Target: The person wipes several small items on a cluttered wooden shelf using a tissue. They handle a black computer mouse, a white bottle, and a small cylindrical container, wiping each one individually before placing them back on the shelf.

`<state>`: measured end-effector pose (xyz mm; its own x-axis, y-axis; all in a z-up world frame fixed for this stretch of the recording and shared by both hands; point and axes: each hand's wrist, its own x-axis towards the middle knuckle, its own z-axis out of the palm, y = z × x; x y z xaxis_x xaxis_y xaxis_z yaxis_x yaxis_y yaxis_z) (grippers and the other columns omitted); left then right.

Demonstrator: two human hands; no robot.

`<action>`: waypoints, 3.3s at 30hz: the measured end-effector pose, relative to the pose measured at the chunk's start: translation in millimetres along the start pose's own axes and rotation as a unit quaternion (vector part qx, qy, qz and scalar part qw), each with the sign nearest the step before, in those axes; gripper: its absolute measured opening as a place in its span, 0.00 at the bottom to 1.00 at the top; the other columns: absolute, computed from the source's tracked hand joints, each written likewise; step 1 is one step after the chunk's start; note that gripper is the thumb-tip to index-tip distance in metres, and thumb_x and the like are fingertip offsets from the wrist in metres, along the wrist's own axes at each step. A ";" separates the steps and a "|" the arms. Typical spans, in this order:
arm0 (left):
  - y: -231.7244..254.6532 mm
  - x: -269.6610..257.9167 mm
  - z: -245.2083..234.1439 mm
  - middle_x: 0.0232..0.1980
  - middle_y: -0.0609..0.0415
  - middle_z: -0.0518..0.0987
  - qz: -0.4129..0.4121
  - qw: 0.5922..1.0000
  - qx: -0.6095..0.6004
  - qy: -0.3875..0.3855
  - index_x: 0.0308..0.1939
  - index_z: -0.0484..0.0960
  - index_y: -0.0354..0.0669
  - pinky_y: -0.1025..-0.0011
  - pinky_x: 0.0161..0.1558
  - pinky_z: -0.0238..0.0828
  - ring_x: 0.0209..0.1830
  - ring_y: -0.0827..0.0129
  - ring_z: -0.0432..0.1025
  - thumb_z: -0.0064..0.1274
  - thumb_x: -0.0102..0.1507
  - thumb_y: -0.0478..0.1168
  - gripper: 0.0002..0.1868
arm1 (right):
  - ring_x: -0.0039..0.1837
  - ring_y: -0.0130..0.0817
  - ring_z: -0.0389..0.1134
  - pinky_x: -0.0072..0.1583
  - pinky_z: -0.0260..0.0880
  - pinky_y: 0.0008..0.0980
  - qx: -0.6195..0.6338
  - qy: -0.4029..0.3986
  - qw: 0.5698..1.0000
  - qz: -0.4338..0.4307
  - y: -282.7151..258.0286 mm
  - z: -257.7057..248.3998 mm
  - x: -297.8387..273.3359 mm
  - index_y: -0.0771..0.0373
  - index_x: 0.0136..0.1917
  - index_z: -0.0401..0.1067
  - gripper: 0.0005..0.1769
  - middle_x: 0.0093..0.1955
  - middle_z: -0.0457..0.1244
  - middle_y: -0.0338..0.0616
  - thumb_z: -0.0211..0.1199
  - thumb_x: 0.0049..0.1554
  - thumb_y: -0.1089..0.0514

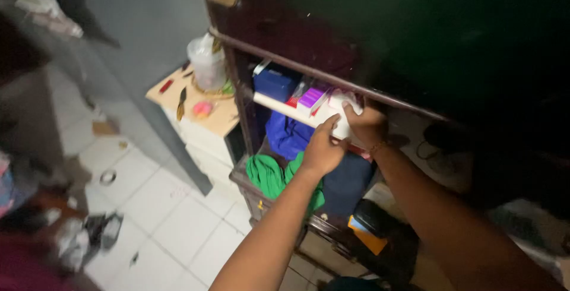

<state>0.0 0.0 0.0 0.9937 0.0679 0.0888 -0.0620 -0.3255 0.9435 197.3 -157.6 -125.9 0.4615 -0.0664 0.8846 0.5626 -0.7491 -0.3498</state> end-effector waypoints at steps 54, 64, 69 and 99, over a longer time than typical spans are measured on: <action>-91.9 129.8 12.5 0.72 0.36 0.72 0.286 0.956 0.011 0.059 0.71 0.75 0.36 0.49 0.73 0.68 0.73 0.38 0.70 0.58 0.54 0.39 0.38 | 0.77 0.51 0.66 0.74 0.67 0.55 -0.294 -0.447 0.818 0.212 -144.2 -50.1 96.9 0.63 0.70 0.77 0.42 0.73 0.68 0.54 0.43 0.66 0.30; -113.0 126.0 34.0 0.76 0.35 0.70 0.125 0.963 -0.238 0.028 0.83 0.65 0.53 0.56 0.65 0.81 0.65 0.44 0.78 0.58 0.61 0.34 0.44 | 0.58 0.70 0.74 0.59 0.74 0.65 -0.227 -0.145 0.944 0.192 -96.3 -75.3 75.2 0.78 0.49 0.82 0.17 0.46 0.72 0.72 0.63 0.57 0.59; -57.0 88.7 2.7 0.81 0.23 0.60 -0.077 0.890 -0.442 -0.084 0.86 0.55 0.44 0.34 0.59 0.77 0.65 0.24 0.73 0.51 0.71 0.47 0.40 | 0.57 0.57 0.76 0.58 0.76 0.51 -0.082 -0.016 0.995 0.062 -128.6 -117.4 41.0 0.62 0.52 0.85 0.11 0.50 0.74 0.55 0.64 0.60 0.67; 114.8 -226.1 117.1 0.68 0.48 0.80 -0.036 0.930 -0.359 -0.078 0.78 0.71 0.54 0.52 0.70 0.67 0.67 0.59 0.74 0.67 0.61 0.45 0.41 | 0.57 0.51 0.75 0.63 0.71 0.53 0.095 -0.050 0.973 0.204 -294.3 -471.9 6.3 0.67 0.64 0.76 0.27 0.54 0.71 0.58 0.79 0.56 0.54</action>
<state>-220.9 -163.1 50.9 0.9957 -0.0903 0.0220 0.0151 0.3907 0.9204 -289.1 -248.6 128.1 0.7325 -0.2608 0.6288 0.4302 -0.5386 -0.7245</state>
